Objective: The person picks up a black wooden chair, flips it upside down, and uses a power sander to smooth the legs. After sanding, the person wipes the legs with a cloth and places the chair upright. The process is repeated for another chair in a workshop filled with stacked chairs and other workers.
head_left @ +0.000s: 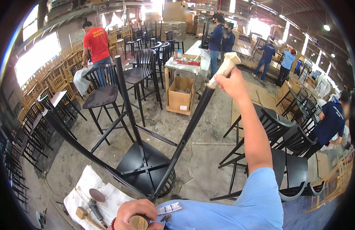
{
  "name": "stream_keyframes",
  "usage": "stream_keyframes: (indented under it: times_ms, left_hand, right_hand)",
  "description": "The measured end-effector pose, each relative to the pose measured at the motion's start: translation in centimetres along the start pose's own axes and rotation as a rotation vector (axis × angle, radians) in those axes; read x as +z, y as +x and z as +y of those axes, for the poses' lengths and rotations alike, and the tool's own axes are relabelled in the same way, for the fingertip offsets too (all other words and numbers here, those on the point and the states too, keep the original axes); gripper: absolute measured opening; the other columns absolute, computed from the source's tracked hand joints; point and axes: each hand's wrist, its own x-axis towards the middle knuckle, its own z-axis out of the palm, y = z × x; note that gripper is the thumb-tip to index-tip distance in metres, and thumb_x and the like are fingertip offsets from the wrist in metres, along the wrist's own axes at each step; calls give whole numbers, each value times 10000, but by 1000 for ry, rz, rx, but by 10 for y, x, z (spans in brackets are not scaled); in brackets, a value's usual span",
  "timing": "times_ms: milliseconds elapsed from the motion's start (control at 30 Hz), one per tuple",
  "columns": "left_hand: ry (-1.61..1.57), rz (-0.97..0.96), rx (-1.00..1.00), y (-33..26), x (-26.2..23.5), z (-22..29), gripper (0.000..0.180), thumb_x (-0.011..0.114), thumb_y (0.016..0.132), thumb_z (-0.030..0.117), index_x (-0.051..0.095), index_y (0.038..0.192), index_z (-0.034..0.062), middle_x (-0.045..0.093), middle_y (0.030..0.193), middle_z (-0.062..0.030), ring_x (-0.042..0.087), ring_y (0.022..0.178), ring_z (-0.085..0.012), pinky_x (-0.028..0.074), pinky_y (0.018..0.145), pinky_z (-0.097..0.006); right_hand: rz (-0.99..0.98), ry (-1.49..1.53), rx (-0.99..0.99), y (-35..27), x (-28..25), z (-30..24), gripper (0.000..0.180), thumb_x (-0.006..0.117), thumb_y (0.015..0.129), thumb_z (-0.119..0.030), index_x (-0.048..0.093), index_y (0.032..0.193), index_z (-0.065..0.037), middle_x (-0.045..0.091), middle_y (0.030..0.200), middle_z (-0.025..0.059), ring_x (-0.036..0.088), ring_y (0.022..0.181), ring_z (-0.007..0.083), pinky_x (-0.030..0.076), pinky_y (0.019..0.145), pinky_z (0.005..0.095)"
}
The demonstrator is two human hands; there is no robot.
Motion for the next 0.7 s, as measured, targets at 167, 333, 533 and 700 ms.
stream_keyframes:
  times_ms: [167,333,533,700]
  left_hand:
    - [-9,-4,95,10,5,1,305,774,703,10,540,894,49,590,753,-99,552,659,-219,439,610,-373]
    - [-31,-5,137,18,11,7,320,774,686,7,534,897,15,583,726,-122,535,626,-240,428,577,-384]
    - [-54,146,153,13,21,5,261,757,709,45,539,851,23,573,697,-111,538,608,-235,423,554,-377]
    - [31,75,125,20,13,9,222,759,728,82,555,808,46,577,706,-108,556,602,-275,441,547,-385]
  right_hand:
    - [-4,-34,-16,2,-16,-4,218,694,779,-123,570,905,3,613,734,47,563,551,106,450,476,259]
    - [-72,35,63,3,-29,4,281,696,769,-160,580,969,-2,649,798,61,608,660,141,493,596,302]
    - [87,186,-213,11,32,-16,310,712,752,-165,576,979,-3,657,849,83,654,796,154,534,727,319]
    - [-185,525,-252,51,132,-30,214,709,795,-141,585,903,-3,640,765,54,580,578,87,470,488,232]
